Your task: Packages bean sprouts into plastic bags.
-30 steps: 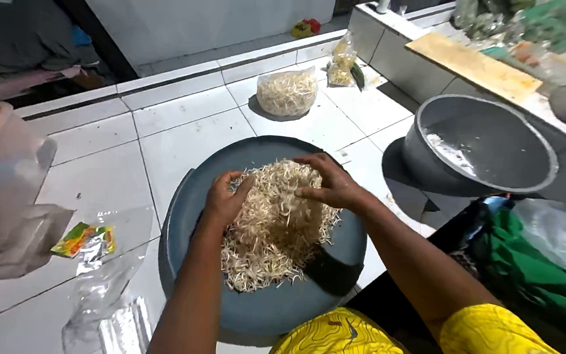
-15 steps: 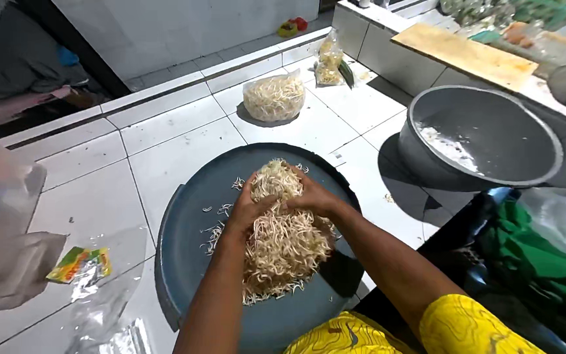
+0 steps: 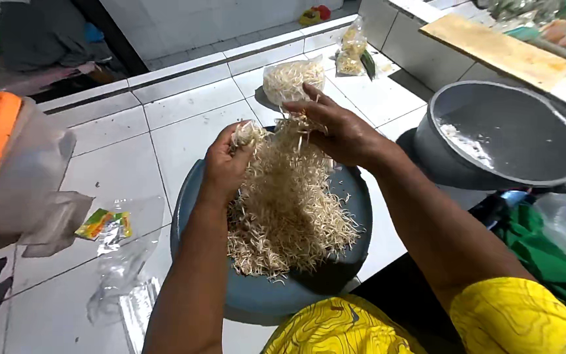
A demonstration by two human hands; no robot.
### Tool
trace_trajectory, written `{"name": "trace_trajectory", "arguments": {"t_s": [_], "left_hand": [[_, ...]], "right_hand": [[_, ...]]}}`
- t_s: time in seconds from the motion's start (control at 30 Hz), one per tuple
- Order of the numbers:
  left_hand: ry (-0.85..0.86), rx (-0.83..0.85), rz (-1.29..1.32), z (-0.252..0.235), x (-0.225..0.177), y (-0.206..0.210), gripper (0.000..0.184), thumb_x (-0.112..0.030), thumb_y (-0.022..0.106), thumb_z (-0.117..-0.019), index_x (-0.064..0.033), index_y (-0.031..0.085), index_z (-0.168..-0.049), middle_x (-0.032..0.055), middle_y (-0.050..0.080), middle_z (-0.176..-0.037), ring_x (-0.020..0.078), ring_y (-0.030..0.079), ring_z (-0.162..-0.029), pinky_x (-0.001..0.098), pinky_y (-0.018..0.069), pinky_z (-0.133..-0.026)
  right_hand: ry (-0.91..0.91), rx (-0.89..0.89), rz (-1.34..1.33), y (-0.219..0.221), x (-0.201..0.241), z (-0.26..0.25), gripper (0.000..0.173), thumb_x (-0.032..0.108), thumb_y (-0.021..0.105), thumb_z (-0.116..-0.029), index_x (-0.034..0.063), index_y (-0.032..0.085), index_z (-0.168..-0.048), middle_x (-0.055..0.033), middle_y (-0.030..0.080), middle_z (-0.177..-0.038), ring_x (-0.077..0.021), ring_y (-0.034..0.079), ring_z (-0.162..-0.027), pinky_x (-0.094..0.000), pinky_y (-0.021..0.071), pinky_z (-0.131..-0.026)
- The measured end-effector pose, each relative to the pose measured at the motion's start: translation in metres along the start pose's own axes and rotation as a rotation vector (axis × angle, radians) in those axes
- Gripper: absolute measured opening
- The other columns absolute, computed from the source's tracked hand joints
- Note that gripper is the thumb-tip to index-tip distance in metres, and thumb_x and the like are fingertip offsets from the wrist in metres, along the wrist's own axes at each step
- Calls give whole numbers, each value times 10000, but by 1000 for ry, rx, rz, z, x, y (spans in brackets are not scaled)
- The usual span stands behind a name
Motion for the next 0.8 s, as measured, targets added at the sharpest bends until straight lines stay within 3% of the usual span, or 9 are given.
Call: {"name": "trace_trajectory", "arguments": {"t_s": [0.07,0.17,0.23,0.3,0.4,0.47,0.57,0.63,0.8], "left_hand": [[-21,-48,53,3,-1,-2,389,-168,554,-1050,-98,562,-1432,61,635,-1352,145,653,-1163,349,580,-968],[-84,-71,-154,12,-1,-6,472,-385,445,-1099,-176,499,-1519,51,620,-1400,98,637,-1197,340,545,-1018],[-160,1,-278,27,6,-8,556,-474,386,-1097,-198,395,-1580,52,514,-1531,122,577,-1308,395,502,-1092],[-229,98,-417,49,22,-13,663,-504,409,-1077,-178,258,-1635,105,425,-1601,203,530,-1380,481,466,-1129],[-381,206,-665,97,64,-27,790,-624,524,-997,-141,343,-1595,208,512,-1502,392,596,-1276,657,483,-1031],[-454,272,-788,127,91,-29,957,-695,699,-844,-166,389,-1577,212,488,-1515,435,525,-1334,687,446,-1046],[-461,342,-886,159,115,-6,1206,-780,812,-630,-240,342,-1601,187,454,-1546,448,448,-1394,707,418,-1058],[-417,302,-861,163,120,15,1262,-732,857,-601,-196,319,-1609,200,478,-1510,439,444,-1389,677,402,-1087],[-446,177,-344,149,122,48,1275,-398,942,-659,-239,148,-1645,178,443,-1550,308,536,-1344,548,496,-1065]], "right_hand": [[75,-17,77,-4,1,-1,601,153,623,-991,345,467,-1538,-134,299,-1666,-287,567,-1331,-495,570,-973],[155,-61,162,-12,3,2,579,347,529,-1065,298,336,-1609,-75,553,-1481,-237,685,-1092,-513,583,-897],[170,-145,233,-17,4,7,583,354,581,-1039,250,398,-1583,-103,643,-1327,-267,699,-1014,-534,583,-857],[184,-213,261,-18,0,20,683,282,739,-924,231,456,-1544,-137,607,-1316,-282,678,-1025,-500,593,-831],[248,-54,146,10,-26,57,943,353,903,-764,240,410,-1561,-167,554,-1384,-305,643,-1121,-532,587,-899],[376,171,123,49,-53,95,1053,308,987,-639,290,446,-1543,-181,506,-1458,-377,645,-1127,-626,581,-864],[530,391,194,115,-84,150,1323,343,1041,-480,372,330,-1595,-223,318,-1620,-503,549,-1262,-709,538,-883],[533,384,250,147,-88,165,1430,427,1032,-417,396,253,-1616,-246,223,-1655,-532,437,-1362,-697,520,-920],[440,159,-127,165,-74,149,1426,219,1010,-461,308,208,-1637,-271,266,-1622,-492,470,-1352,-668,524,-961]]}}
Point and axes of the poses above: each hand's wrist, its own z-axis away from the middle knuckle, its own y-axis out of the palm, x = y × z, the point moved 8 cm from there along -z, towards the middle knuckle
